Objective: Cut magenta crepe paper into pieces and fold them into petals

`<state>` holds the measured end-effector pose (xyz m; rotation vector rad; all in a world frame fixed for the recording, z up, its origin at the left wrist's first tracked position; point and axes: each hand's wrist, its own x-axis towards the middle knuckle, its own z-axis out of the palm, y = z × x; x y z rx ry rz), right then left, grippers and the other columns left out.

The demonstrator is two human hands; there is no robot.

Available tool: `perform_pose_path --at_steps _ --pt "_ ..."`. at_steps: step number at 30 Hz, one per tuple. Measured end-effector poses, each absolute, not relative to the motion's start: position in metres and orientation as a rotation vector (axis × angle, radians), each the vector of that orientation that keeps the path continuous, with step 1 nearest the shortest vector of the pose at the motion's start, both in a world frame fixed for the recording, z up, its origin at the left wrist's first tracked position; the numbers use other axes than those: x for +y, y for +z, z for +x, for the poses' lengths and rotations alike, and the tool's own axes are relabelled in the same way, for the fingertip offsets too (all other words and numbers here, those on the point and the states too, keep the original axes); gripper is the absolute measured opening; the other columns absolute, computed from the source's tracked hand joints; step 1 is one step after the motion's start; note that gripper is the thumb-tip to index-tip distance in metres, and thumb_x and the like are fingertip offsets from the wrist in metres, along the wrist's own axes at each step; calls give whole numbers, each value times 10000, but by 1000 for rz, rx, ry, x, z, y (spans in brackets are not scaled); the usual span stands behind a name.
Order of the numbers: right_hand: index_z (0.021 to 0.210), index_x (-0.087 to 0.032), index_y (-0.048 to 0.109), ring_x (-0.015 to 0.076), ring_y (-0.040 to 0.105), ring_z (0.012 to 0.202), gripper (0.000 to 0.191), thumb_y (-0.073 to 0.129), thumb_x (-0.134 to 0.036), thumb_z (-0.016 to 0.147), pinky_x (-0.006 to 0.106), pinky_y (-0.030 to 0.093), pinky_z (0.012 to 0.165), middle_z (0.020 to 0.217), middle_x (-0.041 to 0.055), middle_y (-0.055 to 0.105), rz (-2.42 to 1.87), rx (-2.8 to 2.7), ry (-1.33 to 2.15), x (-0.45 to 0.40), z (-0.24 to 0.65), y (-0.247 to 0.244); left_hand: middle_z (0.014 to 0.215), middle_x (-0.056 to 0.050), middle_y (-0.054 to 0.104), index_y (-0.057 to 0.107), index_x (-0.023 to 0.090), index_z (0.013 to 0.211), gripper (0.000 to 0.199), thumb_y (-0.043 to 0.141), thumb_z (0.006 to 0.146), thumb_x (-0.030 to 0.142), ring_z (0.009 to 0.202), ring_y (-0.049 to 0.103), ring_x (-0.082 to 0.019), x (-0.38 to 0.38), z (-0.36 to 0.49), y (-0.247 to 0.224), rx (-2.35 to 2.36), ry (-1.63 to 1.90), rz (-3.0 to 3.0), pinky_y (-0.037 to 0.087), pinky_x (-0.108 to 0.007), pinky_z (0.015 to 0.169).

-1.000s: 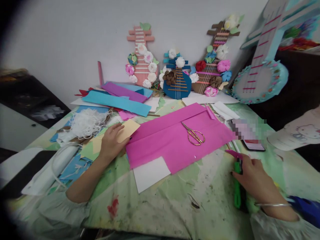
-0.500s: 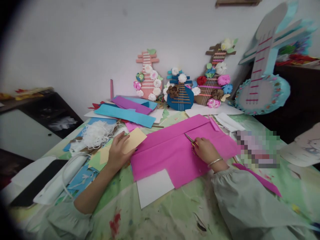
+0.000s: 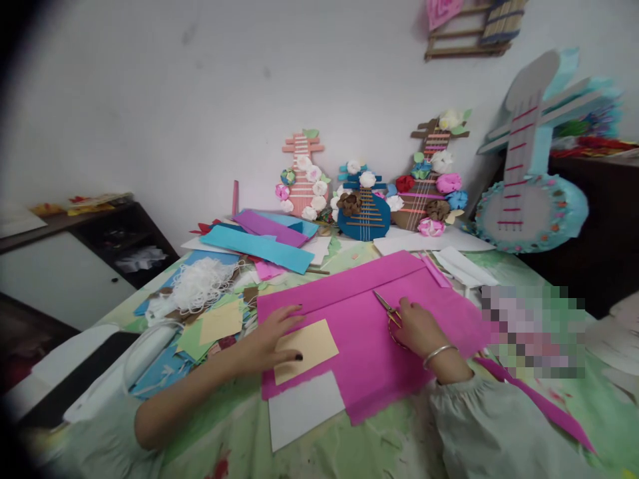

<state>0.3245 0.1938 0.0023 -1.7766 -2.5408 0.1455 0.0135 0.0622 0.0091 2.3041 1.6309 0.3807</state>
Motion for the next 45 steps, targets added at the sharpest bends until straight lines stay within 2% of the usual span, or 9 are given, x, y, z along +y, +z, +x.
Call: perform_pose_path --at_steps 8,11,16,21,26,30,36,42,45 --pt "1095 -84 458 217 613 729 285 482 -265 877 269 317 566 855 145 625 -1762 -2527 215 187 324 1 1244 -190 514 549 115 1142 419 617 799 345 1176 473 -309 149 -3 13 1902 281 2301 378 -458 1000" --pt "1145 -70 411 229 624 722 343 486 -265 873 267 303 538 815 139 640 -1784 -2485 217 187 325 8 1100 -147 583 583 105 1047 372 611 817 396 1069 535 -277 176 3 8 1932 211 2274 419 -455 939" --pt "1121 -56 433 239 640 765 286 469 -101 841 274 322 556 855 162 660 -1822 -2441 218 188 326 16 1072 -72 591 569 138 1078 299 545 890 370 948 586 -191 200 10 7 1968 154 2188 493 -403 833" --pt "1034 -77 502 238 642 788 202 405 -208 913 286 374 615 868 164 655 -1839 -2403 234 180 315 13 1051 -68 598 571 133 1077 290 550 891 354 916 597 -184 199 12 11 1898 126 2158 513 -381 799" --pt "1020 -61 555 309 592 950 419 495 -444 863 340 412 742 1013 208 610 -1888 -2329 207 176 307 7 1012 -54 606 583 123 1044 275 546 893 350 880 605 -180 199 11 10 1864 151 2143 521 -359 767" --pt "970 -42 597 323 573 978 418 493 -424 837 366 414 782 1019 228 602 -1960 -2251 227 181 307 4 982 -46 610 590 120 1016 272 540 895 359 860 604 -175 200 12 10 1858 218 2160 518 -352 759" --pt "860 -88 607 310 592 931 324 576 -387 737 334 413 702 961 213 625 -1936 -2152 315 184 309 8 889 -30 610 598 124 916 253 530 899 367 806 594 -153 195 15 14 1836 317 2220 502 -335 746" --pt "906 -150 502 212 599 629 200 541 -218 721 266 337 535 690 61 626 -1787 -1997 526 179 311 10 864 -26 602 590 127 888 246 527 898 364 789 581 -145 189 17 13 1789 367 2277 487 -332 747" --pt "809 -195 473 196 602 640 167 578 -199 680 251 353 543 685 26 627 -1678 -1884 678 179 311 8 878 -29 606 591 128 907 246 519 904 363 797 585 -146 188 16 13 1775 355 2305 489 -335 753"
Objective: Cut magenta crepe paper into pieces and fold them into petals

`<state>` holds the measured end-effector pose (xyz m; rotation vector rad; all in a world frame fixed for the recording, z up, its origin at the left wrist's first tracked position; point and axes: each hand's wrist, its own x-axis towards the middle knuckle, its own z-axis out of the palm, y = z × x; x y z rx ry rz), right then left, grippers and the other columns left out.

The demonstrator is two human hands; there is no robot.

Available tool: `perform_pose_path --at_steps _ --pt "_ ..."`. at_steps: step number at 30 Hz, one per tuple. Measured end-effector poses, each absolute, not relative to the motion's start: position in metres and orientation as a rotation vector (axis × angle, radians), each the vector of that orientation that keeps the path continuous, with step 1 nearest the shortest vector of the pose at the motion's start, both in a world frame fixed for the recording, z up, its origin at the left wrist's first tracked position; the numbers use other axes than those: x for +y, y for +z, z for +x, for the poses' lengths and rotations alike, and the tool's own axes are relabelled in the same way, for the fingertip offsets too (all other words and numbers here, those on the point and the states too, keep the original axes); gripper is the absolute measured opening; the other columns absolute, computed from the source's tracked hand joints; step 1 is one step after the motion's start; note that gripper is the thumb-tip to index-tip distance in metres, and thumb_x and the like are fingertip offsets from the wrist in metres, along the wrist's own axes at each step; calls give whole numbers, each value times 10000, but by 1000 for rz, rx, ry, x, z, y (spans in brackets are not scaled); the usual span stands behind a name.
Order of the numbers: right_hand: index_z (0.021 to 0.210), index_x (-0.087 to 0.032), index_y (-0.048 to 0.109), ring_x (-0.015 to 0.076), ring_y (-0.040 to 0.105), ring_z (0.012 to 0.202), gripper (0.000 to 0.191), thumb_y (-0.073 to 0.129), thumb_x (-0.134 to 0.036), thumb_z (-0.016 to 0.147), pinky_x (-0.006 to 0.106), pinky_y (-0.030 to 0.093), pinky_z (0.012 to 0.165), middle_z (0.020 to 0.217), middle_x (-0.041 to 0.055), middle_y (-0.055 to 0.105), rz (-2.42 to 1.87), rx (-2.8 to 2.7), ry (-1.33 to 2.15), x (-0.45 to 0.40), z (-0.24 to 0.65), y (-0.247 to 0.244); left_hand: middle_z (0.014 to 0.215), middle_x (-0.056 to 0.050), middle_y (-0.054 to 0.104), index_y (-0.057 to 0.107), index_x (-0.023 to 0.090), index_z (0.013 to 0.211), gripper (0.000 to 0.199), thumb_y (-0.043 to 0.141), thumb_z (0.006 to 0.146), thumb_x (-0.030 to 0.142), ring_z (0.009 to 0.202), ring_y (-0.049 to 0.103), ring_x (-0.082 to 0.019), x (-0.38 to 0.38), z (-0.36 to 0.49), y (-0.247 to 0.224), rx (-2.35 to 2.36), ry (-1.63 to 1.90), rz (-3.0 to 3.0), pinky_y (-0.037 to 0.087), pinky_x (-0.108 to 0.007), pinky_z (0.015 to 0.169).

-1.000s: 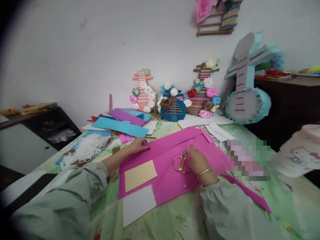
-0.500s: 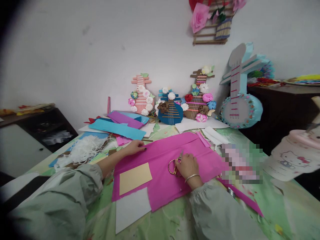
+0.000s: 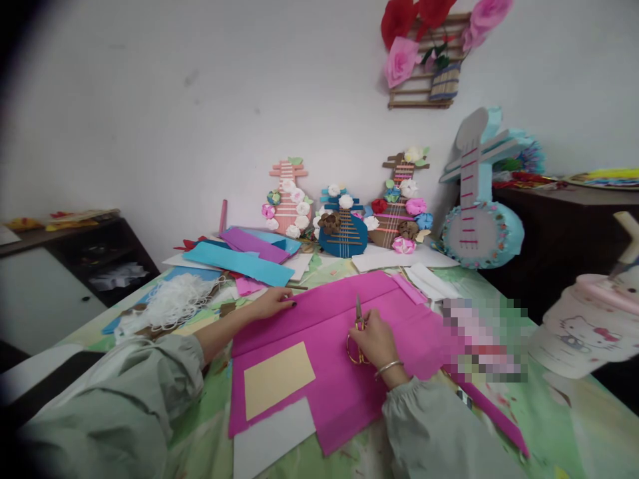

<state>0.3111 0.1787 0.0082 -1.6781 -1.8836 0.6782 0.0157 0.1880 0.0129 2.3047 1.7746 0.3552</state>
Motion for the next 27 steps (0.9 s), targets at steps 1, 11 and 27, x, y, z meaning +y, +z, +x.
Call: perform_pose_path --at_steps 1,11,27 --pt "778 -201 464 195 609 658 160 585 -199 672 249 368 554 692 22 629 -1642 -1833 728 179 311 8 890 -33 609 593 128 921 245 517 906 361 807 588 -148 189 14 13 1780 347 2314 492 -339 758" --pt "815 -219 428 102 492 406 384 696 -392 603 200 355 385 512 -77 535 -1202 -1195 1235 183 322 8 1070 -72 597 572 137 1083 267 531 905 331 936 596 -183 202 -28 49 2015 212 2389 509 -389 819" --pt "743 -193 584 111 625 647 258 747 -115 559 244 551 651 655 -45 640 -846 -679 1743 185 331 16 1124 -83 575 548 146 1137 299 537 901 329 965 588 -194 230 -64 69 2286 75 2477 511 -398 822"
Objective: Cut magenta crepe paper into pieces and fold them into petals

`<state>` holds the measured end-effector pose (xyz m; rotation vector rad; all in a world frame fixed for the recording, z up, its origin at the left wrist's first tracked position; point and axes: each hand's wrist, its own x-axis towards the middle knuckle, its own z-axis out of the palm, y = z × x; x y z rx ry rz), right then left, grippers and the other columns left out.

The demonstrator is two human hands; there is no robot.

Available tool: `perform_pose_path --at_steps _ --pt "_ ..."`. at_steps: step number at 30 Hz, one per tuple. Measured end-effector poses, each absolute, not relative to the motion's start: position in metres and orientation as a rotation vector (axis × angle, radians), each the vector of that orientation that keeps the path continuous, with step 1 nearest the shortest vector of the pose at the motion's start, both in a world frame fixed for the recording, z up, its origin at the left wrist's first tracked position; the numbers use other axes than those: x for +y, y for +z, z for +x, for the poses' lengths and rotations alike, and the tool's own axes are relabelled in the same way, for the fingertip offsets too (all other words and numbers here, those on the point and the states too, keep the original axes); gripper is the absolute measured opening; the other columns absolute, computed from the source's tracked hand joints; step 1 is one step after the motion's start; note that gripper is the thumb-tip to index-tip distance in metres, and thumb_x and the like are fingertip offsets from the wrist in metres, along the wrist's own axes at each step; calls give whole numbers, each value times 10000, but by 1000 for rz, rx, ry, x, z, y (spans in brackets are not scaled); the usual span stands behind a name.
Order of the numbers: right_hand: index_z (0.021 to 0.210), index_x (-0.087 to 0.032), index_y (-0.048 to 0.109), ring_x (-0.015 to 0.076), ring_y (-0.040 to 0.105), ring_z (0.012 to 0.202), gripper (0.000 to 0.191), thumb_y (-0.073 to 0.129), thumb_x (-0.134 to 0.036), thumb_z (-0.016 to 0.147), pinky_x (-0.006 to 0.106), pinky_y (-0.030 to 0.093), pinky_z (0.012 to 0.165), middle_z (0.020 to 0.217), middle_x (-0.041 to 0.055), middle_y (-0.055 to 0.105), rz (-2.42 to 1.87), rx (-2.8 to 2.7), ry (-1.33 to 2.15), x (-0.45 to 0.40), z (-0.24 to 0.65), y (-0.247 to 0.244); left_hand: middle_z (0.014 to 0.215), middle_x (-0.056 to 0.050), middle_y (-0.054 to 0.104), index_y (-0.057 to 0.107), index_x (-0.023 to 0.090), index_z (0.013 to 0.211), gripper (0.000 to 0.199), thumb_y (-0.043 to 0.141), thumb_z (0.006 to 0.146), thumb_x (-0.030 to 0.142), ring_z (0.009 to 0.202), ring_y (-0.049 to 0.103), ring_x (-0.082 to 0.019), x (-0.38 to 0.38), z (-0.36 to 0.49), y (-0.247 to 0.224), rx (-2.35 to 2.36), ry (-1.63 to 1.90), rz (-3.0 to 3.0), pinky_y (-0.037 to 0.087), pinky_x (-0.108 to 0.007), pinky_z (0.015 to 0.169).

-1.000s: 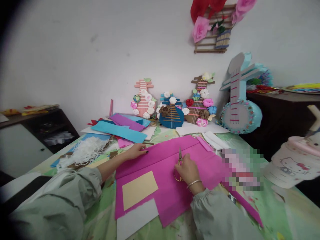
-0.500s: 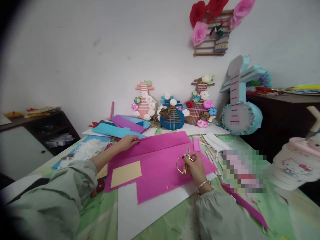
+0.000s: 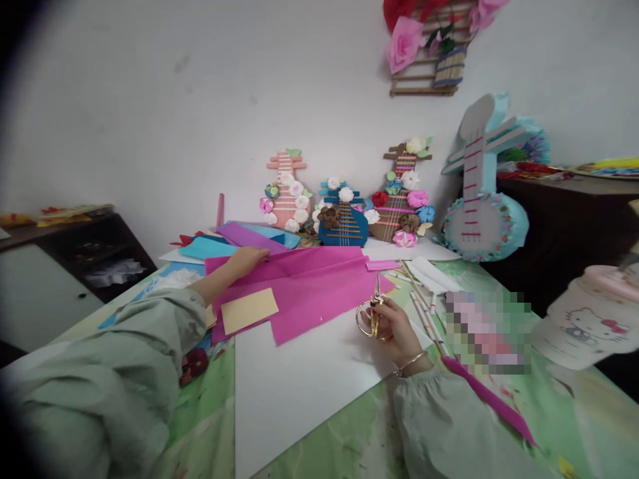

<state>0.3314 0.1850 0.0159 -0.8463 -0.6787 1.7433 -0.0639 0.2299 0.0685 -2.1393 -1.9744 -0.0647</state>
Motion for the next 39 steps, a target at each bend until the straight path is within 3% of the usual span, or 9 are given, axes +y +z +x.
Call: perform_pose_path --at_steps 7,9,12,15,18,23,30,35,39 --pt "697 -179 625 144 639 620 20 635 -177 679 235 529 546 662 13 673 -815 -596 1829 190 335 15 1219 -143 533 509 107 1193 329 500 912 278 1129 514 -261 226 -19 54 -1846 -226 -2163 412 -479 953" --pt "711 -194 635 164 646 641 48 599 -226 714 265 540 557 684 19 678 -784 -590 1861 190 336 16 1270 -190 509 517 82 1193 337 465 919 272 1194 469 -269 203 11 40 -1761 -225 -2284 374 -433 1002" --pt "725 -214 642 176 657 708 88 559 -240 730 305 566 648 746 22 690 -740 -585 1910 190 336 15 1376 -143 455 463 112 1284 477 453 912 411 1303 376 -238 152 55 14 -1630 -157 -2496 302 -355 1076" --pt "771 -206 660 167 661 731 162 558 -133 669 305 571 705 773 27 695 -733 -597 1955 189 336 12 1472 -202 284 289 44 1400 762 391 878 591 1376 246 -301 104 82 -8 -1651 -29 -2669 260 -406 1097" --pt "848 -201 677 157 666 719 260 578 -76 642 285 577 697 795 23 701 -740 -615 1967 187 336 13 1520 -195 96 142 34 1447 775 268 915 584 1416 70 -290 77 89 -16 -1758 42 -2793 137 -429 1141" --pt "903 -211 692 132 666 790 250 650 -114 676 212 571 701 898 10 711 -799 -722 1877 181 334 25 1529 -177 28 61 54 1462 847 235 888 651 1420 -7 -274 61 87 -16 -1715 17 -2880 85 -436 1155" --pt "958 -188 709 96 628 665 234 716 -237 729 154 535 567 897 40 699 -958 -1108 1734 161 324 30 1521 -180 134 113 76 1458 790 289 901 608 1417 82 -276 44 93 -18 -1521 -126 -2890 152 -456 1142" --pt "905 -174 684 84 556 467 265 757 -287 676 182 434 375 844 54 714 -1102 -1220 1763 151 317 15 1449 -162 353 372 102 1358 437 323 928 165 1389 233 -239 67 50 -11 -1825 -214 -2430 224 -459 1124" --pt "947 -182 644 65 443 321 341 725 -405 702 161 271 277 594 14 669 -1094 -1360 1717 153 317 1 1358 -265 431 442 50 1269 427 397 919 291 1322 356 -324 76 15 -17 -1995 -192 -2283 335 -538 1029"
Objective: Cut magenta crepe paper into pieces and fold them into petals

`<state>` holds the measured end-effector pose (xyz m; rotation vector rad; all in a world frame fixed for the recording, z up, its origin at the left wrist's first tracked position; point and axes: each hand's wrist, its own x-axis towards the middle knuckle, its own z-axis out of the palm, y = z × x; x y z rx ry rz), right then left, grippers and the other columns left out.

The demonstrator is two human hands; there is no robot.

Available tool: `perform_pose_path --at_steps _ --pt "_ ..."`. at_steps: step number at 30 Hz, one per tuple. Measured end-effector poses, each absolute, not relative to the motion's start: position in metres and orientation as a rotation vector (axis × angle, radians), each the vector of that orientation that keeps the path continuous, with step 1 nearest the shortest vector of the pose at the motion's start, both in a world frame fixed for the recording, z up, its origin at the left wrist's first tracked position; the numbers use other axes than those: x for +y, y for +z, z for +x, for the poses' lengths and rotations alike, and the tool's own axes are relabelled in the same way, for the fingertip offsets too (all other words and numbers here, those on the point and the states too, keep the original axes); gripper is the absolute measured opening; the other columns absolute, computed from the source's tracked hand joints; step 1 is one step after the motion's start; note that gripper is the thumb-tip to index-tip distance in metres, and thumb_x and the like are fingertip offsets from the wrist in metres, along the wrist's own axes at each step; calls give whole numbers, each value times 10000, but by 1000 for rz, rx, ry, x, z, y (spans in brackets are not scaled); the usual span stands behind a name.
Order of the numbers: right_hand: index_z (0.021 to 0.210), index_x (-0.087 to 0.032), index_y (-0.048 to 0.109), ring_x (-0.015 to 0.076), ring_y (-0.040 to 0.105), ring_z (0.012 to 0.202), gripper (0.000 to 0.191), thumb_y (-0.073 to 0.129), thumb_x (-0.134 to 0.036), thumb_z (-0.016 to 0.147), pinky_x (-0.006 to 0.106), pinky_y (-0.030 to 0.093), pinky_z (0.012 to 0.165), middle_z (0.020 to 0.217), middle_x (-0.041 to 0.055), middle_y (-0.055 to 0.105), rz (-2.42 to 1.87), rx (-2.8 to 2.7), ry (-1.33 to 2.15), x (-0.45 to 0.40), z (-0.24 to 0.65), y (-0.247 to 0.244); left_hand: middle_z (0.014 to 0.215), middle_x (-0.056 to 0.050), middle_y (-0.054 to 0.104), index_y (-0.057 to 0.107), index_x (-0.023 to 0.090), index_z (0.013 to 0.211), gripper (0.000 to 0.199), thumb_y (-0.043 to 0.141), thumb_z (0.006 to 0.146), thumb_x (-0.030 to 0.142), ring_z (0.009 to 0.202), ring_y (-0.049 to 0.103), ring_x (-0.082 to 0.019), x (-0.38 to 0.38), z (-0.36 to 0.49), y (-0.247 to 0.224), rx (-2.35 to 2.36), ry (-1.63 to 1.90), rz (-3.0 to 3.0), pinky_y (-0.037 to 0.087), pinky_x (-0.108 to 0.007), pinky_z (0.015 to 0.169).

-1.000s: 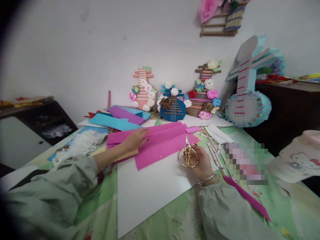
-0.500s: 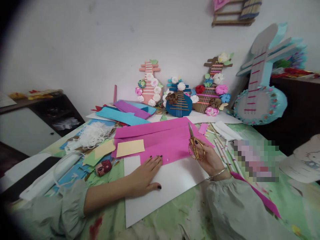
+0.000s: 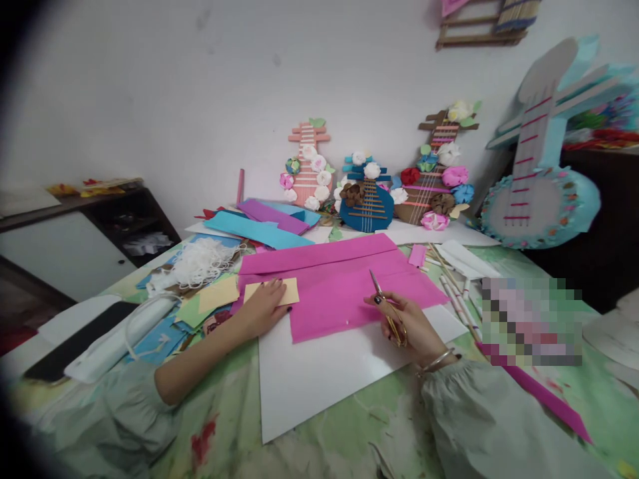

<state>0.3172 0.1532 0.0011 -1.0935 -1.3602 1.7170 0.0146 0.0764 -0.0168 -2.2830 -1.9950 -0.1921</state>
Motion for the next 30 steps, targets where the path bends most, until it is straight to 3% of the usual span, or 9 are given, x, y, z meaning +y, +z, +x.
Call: perform_pose_path --at_steps 3,6,9,11,13,15,21,26,30 --pt "982 -179 628 84 410 287 398 682 -479 725 164 246 275 391 -39 532 -1155 -1446 1652 155 316 -7 1386 -244 409 410 45 1304 501 366 937 383 1326 353 -315 66 21 -27 -2002 -156 -2312 326 -511 1045" --pt "1007 -158 619 87 414 298 451 635 -528 748 158 243 288 365 -42 497 -1209 -1523 1624 154 315 -9 1435 -223 347 347 34 1358 577 356 937 427 1357 297 -298 56 44 -31 -1918 -132 -2397 289 -447 1085" --pt "1037 -149 609 86 419 312 483 614 -542 757 157 247 301 375 -39 502 -1232 -1574 1597 152 314 -6 1430 -186 377 357 53 1359 506 324 956 356 1334 351 -241 58 54 -25 -1807 -145 -2453 315 -351 1077" --pt "1040 -145 605 92 430 317 508 608 -562 749 161 258 307 373 -32 507 -1236 -1591 1595 151 314 -5 1406 -164 420 386 90 1342 439 314 955 284 1324 368 -229 65 44 -19 -1850 -185 -2362 308 -374 1078" --pt "1040 -148 600 97 435 315 537 609 -586 729 164 261 308 365 -28 510 -1235 -1589 1610 151 315 -4 1391 -225 408 371 39 1336 468 362 929 269 1324 345 -311 71 24 -14 -1929 -194 -2264 306 -478 1052" --pt "1025 -158 594 99 433 308 548 626 -599 700 164 261 305 357 -30 507 -1245 -1574 1619 151 314 -4 1278 -272 494 436 8 1264 526 466 882 368 1235 428 -385 74 2 -12 -1998 -168 -2206 371 -526 963" --pt "915 -182 594 104 418 271 488 658 -596 665 170 231 275 343 -28 502 -1289 -1569 1593 153 312 -6 1085 -110 636 571 169 1048 334 408 925 433 992 601 -231 67 -24 -8 -1937 -75 -2336 459 -328 849" --pt "876 -189 597 107 433 274 444 668 -572 664 173 223 270 354 -30 508 -1284 -1553 1591 151 312 -3 826 -84 667 594 143 906 359 283 983 306 747 639 -182 67 -12 1 -1872 -64 -2265 484 -285 693" --pt "899 -187 592 105 429 279 455 636 -585 685 172 222 277 349 -23 511 -1294 -1567 1591 151 312 -3 1022 -167 647 566 105 1076 353 262 986 260 932 633 -244 67 16 1 -1753 -115 -2164 506 -368 765"
